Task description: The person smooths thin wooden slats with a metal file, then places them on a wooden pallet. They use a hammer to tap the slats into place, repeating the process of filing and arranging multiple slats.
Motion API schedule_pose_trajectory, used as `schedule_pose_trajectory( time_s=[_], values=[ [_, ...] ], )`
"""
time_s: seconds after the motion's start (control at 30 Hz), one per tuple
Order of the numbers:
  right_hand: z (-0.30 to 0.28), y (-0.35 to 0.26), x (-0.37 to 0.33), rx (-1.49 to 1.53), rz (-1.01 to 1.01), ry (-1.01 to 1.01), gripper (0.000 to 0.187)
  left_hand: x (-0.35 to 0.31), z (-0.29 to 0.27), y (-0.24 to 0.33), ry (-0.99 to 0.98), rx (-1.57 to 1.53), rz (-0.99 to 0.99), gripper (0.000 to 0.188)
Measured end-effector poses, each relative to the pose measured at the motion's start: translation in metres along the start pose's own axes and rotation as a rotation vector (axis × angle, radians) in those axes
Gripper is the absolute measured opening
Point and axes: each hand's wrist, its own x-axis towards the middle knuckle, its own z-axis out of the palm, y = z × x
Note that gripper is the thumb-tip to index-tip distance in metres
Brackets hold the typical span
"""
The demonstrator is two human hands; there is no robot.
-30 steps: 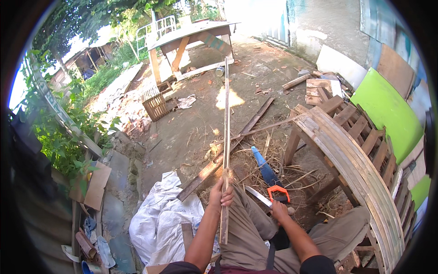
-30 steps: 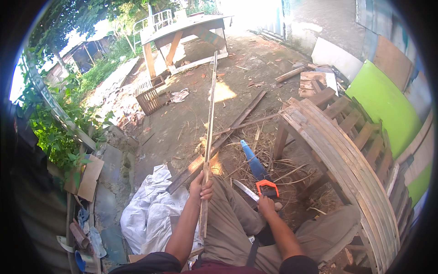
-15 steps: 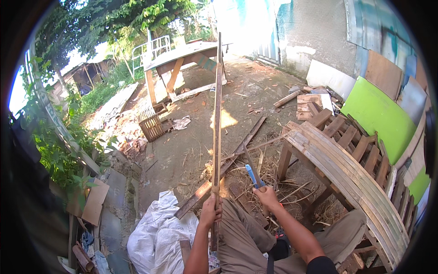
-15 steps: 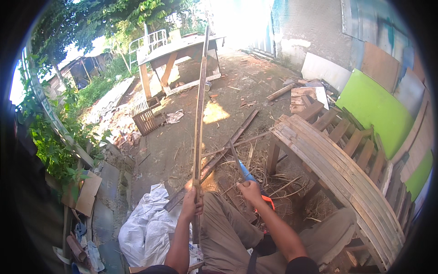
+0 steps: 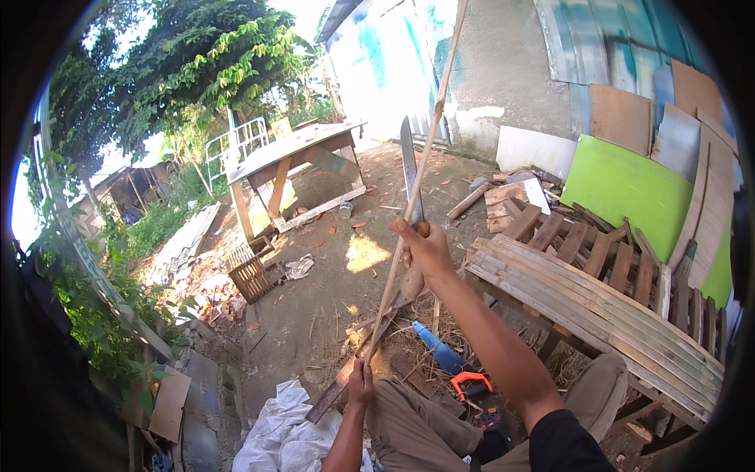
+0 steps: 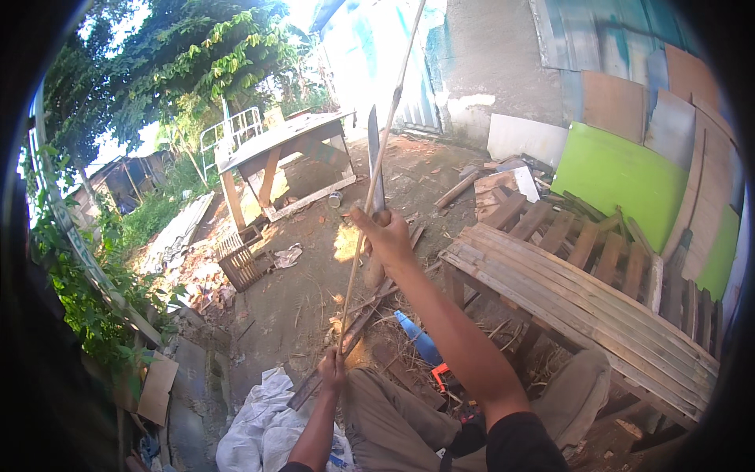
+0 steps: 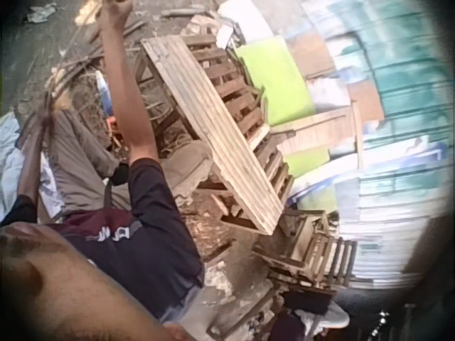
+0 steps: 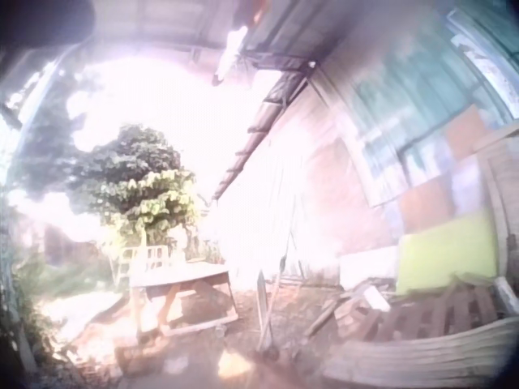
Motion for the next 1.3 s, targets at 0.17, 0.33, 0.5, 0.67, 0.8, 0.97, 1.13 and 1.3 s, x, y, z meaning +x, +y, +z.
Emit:
schedule_pose_trajectory(
  time_s=[0.17,0.33,0.5,0.67,0.8,0.97,1.13,1.3],
  values=[
    [0.030,-0.006,0.002,-0.220,-0.178,-0.083,0.041,0.044,0.027,-0.048,-0.188,0.060,-0.030,0.026],
    [0.071,0.000,0.000,-0.439,-0.401,-0.151,0.041,0.165,-0.038,0.048,0.179,0.065,0.136,0.044],
    [0.079,0.035,0.005,-0.574,-0.311,-0.241,0.045,0.270,-0.182,0.277,0.449,-0.688,0.411,0.071],
    [0.069,0.110,-0.011,-0.761,-0.304,-0.228,0.049,0.274,-0.256,0.400,0.409,-0.732,0.580,0.093],
    [0.055,0.144,-0.027,-0.780,-0.244,-0.276,0.048,0.269,-0.256,0.403,0.428,-0.644,0.566,0.087],
    [0.041,0.168,-0.047,-0.870,-0.166,-0.305,0.048,0.203,-0.240,0.391,-0.126,-1.026,0.606,0.073],
    [0.028,0.162,-0.063,-0.915,-0.056,-0.191,0.064,0.162,-0.206,0.370,0.386,-0.878,0.584,0.075],
    [0.028,0.085,-0.138,-0.787,0.081,-0.222,0.049,0.136,-0.199,0.342,0.636,-0.797,0.493,0.080]
  ],
)
